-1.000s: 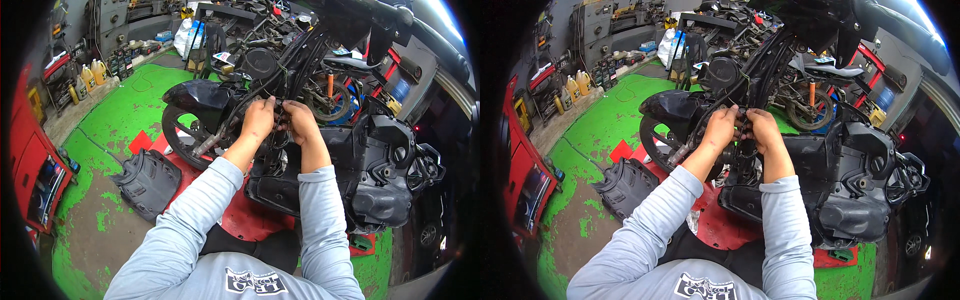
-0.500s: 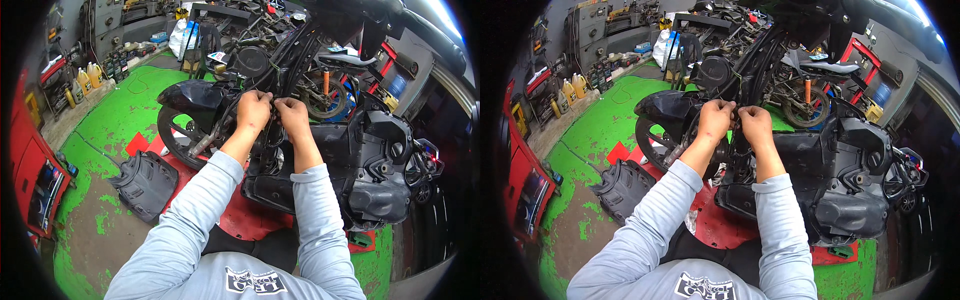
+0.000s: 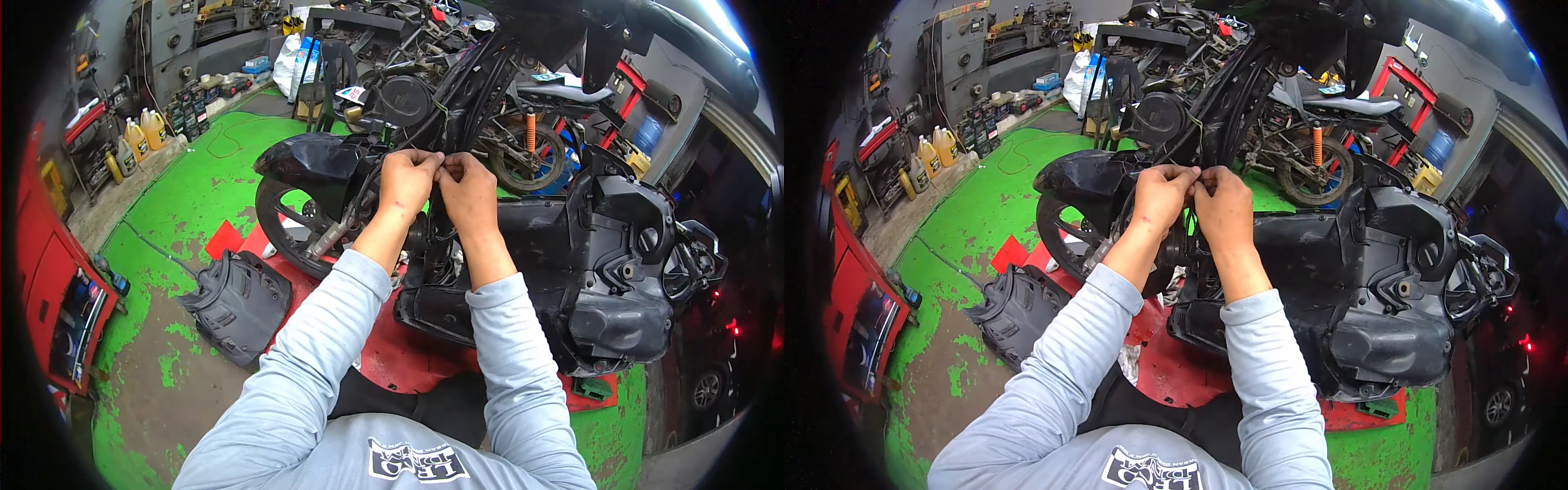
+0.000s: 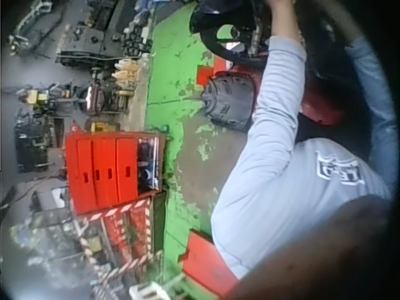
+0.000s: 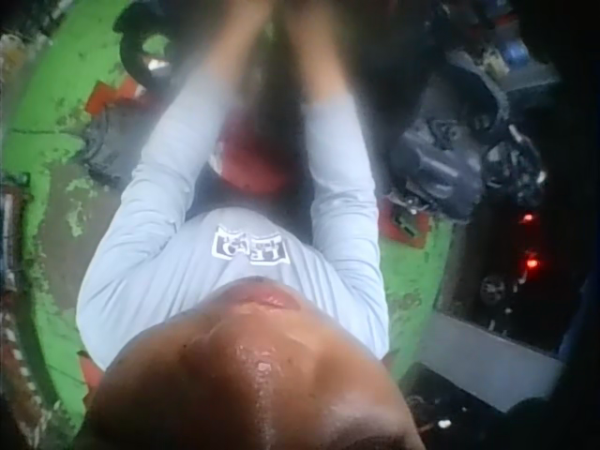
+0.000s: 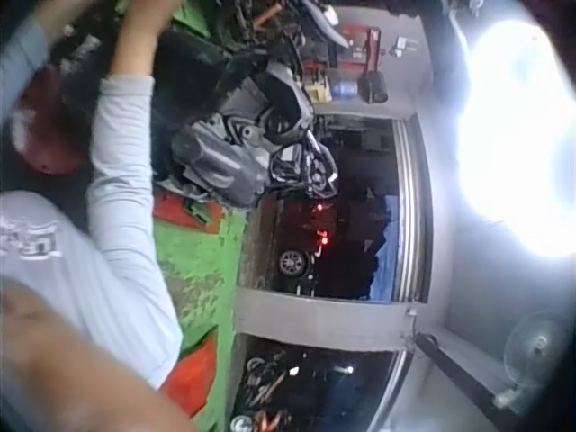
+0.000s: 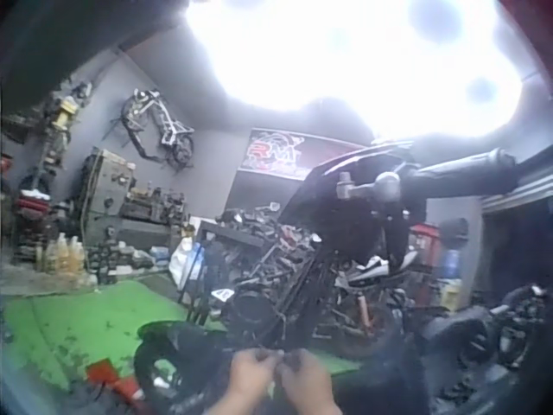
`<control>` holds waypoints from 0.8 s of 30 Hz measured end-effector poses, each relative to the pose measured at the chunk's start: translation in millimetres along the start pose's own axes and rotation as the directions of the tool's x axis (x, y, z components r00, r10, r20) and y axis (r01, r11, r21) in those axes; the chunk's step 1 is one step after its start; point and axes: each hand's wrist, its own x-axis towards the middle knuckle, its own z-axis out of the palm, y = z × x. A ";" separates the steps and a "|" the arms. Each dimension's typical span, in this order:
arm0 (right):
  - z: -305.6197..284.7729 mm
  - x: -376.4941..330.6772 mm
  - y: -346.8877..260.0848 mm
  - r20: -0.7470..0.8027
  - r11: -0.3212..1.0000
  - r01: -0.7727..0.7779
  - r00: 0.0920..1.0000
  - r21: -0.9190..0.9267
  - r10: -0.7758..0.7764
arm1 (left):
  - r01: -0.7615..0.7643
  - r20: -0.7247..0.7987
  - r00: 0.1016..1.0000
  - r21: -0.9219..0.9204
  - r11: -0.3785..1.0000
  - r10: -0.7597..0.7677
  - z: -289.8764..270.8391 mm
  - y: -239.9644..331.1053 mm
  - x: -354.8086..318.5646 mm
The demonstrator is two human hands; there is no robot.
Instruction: The person works on a disassembled motorcycle in a workshop, securing wiring with zip ties and installing a black plastic side panel. They then retrieve a screwdriver and fasteners from a tool cart to continue the assembly process.
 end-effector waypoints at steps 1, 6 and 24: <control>-1.6 2.2 -1.8 0.015 1.000 -0.005 1.000 -0.010 0.005 | -0.035 -0.004 0.999 0.063 0.997 0.035 -0.4 2.0 -0.4; -2.9 8.1 -4.7 0.003 0.997 -0.033 0.999 -0.069 0.034 | -0.151 0.013 0.988 0.275 0.950 0.153 -0.4 14.1 2.1; 7.2 9.7 8.0 0.352 0.401 -0.540 0.819 0.739 0.454 | -0.065 -0.026 0.997 0.153 0.986 0.070 0.4 -26.9 -1.9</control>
